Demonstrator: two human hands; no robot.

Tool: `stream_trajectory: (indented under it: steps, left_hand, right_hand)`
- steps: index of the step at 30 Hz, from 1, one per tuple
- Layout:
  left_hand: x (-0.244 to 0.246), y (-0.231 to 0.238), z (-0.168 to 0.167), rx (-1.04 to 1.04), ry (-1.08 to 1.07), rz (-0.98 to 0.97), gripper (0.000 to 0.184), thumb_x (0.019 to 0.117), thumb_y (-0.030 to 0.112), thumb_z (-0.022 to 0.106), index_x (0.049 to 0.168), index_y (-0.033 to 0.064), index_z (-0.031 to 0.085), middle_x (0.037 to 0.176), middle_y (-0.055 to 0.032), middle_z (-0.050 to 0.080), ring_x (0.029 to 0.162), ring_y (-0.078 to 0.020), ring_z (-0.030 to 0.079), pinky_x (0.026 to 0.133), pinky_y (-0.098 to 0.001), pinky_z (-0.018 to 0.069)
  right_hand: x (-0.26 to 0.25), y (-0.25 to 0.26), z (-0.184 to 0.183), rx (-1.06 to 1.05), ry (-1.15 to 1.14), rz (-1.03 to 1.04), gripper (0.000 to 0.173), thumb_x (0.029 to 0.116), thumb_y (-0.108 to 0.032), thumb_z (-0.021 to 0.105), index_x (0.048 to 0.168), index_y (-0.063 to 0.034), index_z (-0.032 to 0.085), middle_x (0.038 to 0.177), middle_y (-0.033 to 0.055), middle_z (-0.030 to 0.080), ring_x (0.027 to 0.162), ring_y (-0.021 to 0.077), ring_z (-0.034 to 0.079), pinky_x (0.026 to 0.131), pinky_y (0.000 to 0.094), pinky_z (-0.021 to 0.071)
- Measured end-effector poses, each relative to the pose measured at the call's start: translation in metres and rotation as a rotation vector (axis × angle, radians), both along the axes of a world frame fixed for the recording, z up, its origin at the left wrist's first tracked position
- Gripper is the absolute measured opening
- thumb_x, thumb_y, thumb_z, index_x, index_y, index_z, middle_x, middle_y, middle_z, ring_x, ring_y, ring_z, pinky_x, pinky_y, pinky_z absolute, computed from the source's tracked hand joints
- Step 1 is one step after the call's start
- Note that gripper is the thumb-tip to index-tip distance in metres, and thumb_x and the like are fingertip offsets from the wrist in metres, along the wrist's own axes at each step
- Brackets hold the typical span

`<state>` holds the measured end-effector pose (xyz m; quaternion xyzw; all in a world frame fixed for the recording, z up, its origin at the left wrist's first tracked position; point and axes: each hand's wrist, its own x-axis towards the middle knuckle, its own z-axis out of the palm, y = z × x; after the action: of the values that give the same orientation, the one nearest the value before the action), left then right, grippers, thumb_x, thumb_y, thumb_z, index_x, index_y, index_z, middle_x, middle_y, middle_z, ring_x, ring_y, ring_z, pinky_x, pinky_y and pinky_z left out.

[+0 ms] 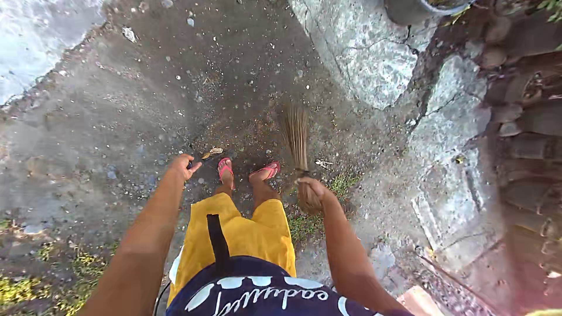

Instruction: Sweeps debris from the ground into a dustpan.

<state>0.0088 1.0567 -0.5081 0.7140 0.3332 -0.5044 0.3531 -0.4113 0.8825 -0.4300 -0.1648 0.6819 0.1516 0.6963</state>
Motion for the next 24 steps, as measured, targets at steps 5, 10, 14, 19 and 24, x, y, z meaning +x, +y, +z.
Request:
stream_trajectory:
  steps: [5,10,14,19,24]
  left_hand:
    - [-0.006,0.007,-0.003,-0.013,-0.002,-0.038,0.052,0.0976,0.003,0.053,0.148,0.0051,0.041,0.146,-0.0192,0.045,0.125,-0.0306,0.055,0.096,-0.0455,0.0543]
    - [-0.011,0.011,-0.001,-0.067,0.020,0.106,0.054,0.0965,0.003,0.055,0.148,0.0059,0.039,0.146,-0.0195,0.045,0.125,-0.0317,0.056,0.094,-0.0455,0.0565]
    - [-0.006,0.012,0.004,-0.133,0.133,0.260,0.043,0.0989,0.004,0.052,0.141,0.0047,0.043,0.132,-0.0190,0.055,0.111,-0.0260,0.064,0.085,-0.0350,0.0595]
    - [-0.011,0.015,-0.011,-0.137,0.231,0.220,0.007,0.1005,0.009,0.049,0.094,0.0115,0.050,0.069,-0.0004,0.050,0.053,-0.0062,0.052,0.049,-0.0160,0.0480]
    - [-0.020,0.018,-0.005,-0.084,0.216,0.243,0.004,0.1011,0.012,0.051,0.097,0.0122,0.050,0.070,0.0000,0.048,0.050,-0.0053,0.048,0.045,-0.0156,0.0445]
  right_hand:
    - [0.045,0.073,-0.045,0.275,-0.227,0.237,0.023,0.1029,-0.029,0.049,0.111,-0.0089,0.056,0.078,0.0036,0.063,0.066,0.0136,0.063,0.063,0.0309,0.0573]
    - [-0.012,0.077,0.016,0.261,-0.296,0.285,0.040,0.0921,-0.028,0.062,0.126,-0.0098,0.051,0.079,0.0067,0.066,0.065,0.0187,0.067,0.061,0.0362,0.0603]
    - [-0.035,0.068,0.046,0.099,-0.144,0.125,0.034,0.0950,-0.022,0.057,0.124,-0.0081,0.048,0.077,0.0090,0.066,0.064,0.0211,0.068,0.061,0.0379,0.0610]
    - [0.054,0.095,-0.020,-0.079,0.063,0.140,0.041,0.0969,-0.023,0.064,0.131,-0.0005,0.057,0.102,0.0151,0.069,0.087,0.0230,0.068,0.080,0.0429,0.0588]
    - [0.109,0.105,-0.024,0.213,-0.207,0.458,0.040,0.0956,-0.026,0.065,0.128,-0.0041,0.055,0.093,0.0116,0.067,0.075,0.0200,0.067,0.072,0.0399,0.0588]
